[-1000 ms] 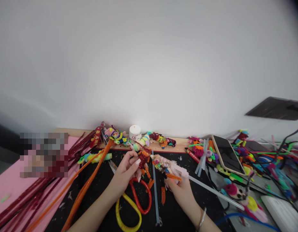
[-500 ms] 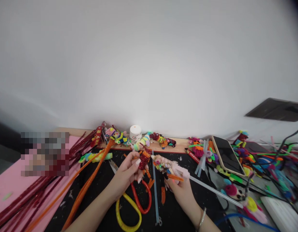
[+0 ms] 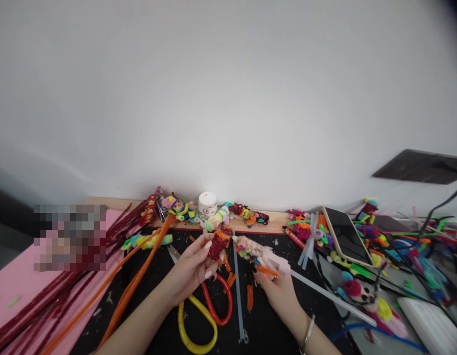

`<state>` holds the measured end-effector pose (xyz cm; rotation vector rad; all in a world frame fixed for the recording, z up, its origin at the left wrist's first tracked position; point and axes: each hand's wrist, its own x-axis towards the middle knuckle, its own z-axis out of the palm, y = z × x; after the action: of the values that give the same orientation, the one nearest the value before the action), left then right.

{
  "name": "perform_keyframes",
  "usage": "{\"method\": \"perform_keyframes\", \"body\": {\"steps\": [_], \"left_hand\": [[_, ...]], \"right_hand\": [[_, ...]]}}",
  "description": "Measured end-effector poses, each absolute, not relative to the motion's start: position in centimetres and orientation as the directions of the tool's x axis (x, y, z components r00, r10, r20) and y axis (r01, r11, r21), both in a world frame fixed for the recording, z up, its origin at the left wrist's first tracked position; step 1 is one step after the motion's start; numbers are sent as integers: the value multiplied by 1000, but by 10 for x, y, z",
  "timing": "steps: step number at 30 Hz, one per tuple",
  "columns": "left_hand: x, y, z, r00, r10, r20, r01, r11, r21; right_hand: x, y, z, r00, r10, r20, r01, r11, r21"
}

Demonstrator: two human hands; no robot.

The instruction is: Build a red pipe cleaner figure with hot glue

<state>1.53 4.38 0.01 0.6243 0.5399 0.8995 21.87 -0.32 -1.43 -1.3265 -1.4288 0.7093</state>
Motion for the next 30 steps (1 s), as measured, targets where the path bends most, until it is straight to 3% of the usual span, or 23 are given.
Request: {"method": "perform_keyframes", "body": {"steps": [5, 9, 13, 17, 20, 24, 27, 30], "left_hand": [[16, 45, -3, 418, 902, -113, -557, 352, 752], [18, 45, -7, 258, 966, -9, -504, 143, 852], [20, 42, -7, 146, 987, 73, -375, -13, 927], [23, 39, -8, 137, 984, 112, -288, -69, 955], [23, 36, -12, 166, 976, 139, -153, -114, 982], [20, 30, -15, 277, 938, 209, 114, -248, 962], [18, 26, -12, 399, 885, 242, 227, -351, 909], [18, 23, -7, 498, 829, 256, 312, -446, 839]], "right_hand": [[226, -1, 2, 84, 959, 270, 528, 187, -828], [236, 4, 5, 5, 951, 310, 736, 207, -645], [240, 8, 1, -43, 970, 239, 890, 146, -433], [238, 10, 0, -47, 985, 163, 930, 102, -352], [239, 9, 3, -44, 968, 248, 921, 135, -365], [235, 0, 4, -61, 869, 491, 781, 347, -518], [226, -8, 2, -107, 866, 489, 655, 431, -620], [216, -15, 1, -135, 866, 482, 630, 451, -632]]}}
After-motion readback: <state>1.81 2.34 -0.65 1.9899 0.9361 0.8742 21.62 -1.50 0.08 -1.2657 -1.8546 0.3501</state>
